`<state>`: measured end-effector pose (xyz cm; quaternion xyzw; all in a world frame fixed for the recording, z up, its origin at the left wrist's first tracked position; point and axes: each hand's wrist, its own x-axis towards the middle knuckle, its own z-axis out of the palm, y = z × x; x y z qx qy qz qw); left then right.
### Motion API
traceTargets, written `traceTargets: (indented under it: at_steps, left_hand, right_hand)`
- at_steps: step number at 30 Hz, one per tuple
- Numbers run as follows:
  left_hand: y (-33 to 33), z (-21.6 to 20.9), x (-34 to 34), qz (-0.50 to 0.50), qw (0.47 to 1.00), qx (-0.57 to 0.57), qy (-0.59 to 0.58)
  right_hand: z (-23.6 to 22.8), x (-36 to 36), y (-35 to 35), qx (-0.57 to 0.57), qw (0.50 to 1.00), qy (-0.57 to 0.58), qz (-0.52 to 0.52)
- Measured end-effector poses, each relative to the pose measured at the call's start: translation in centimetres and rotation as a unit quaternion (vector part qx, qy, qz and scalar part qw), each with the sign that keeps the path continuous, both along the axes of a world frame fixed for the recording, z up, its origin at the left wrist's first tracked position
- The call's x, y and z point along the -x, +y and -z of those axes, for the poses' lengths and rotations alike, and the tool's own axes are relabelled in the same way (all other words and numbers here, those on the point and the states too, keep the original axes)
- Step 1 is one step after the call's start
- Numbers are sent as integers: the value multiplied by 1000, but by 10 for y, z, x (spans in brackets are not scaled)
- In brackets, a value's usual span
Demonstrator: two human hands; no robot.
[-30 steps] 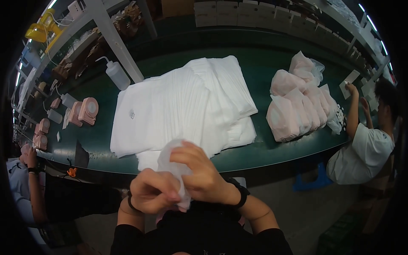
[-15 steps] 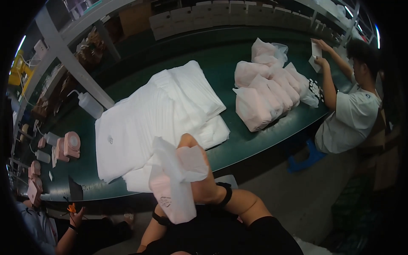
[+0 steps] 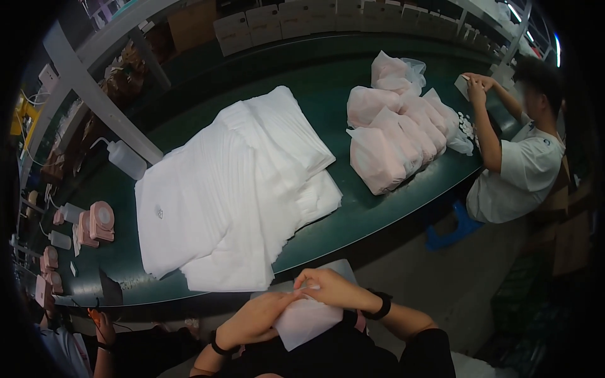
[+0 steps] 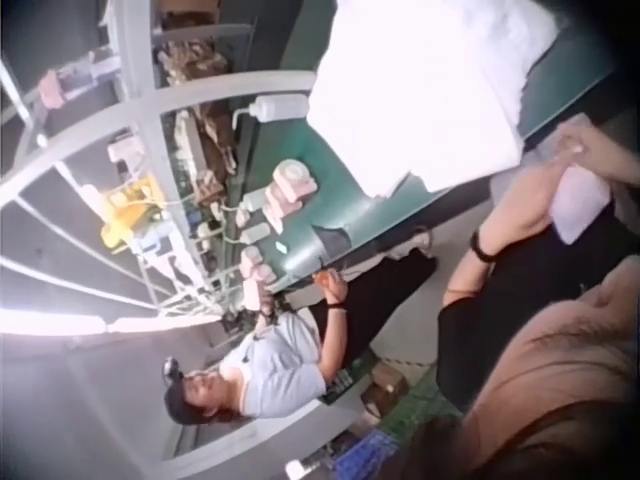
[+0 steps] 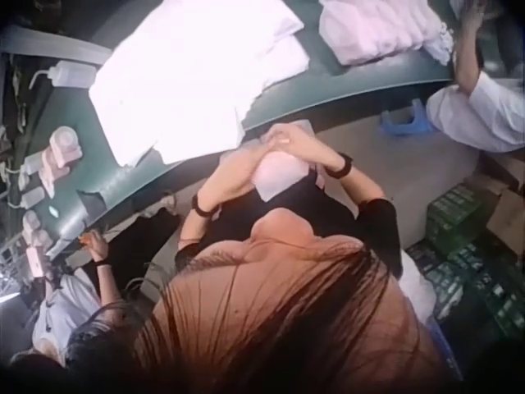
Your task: The person picks up a pink record player, turns it over, and slides it into a white foam bag. They then place the bagged record player onto a pile of others on the table and repeat the process.
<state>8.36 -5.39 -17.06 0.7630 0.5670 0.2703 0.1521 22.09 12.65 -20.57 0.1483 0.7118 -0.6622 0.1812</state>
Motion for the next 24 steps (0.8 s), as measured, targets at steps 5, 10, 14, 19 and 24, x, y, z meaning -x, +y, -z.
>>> traceTargets:
  at_steps: [5,10,14,19,24]
  left_hand:
    - [24,15,-8,-46,934,213,-284]
    - [49,30,-7,-168,853,111,-482]
    - [51,32,-6,-196,829,16,-523]
    - [36,30,16,-317,763,-151,-543]
    - [21,37,24,-364,742,-137,-546]
  right_hand:
    - [-17,-30,1,104,991,4,82]
    - [-31,-42,5,42,996,1,83]
    - [-21,-32,19,-13,992,72,100]
    - [-69,-10,63,19,958,186,219]
    - [-70,23,94,-487,761,310,298]
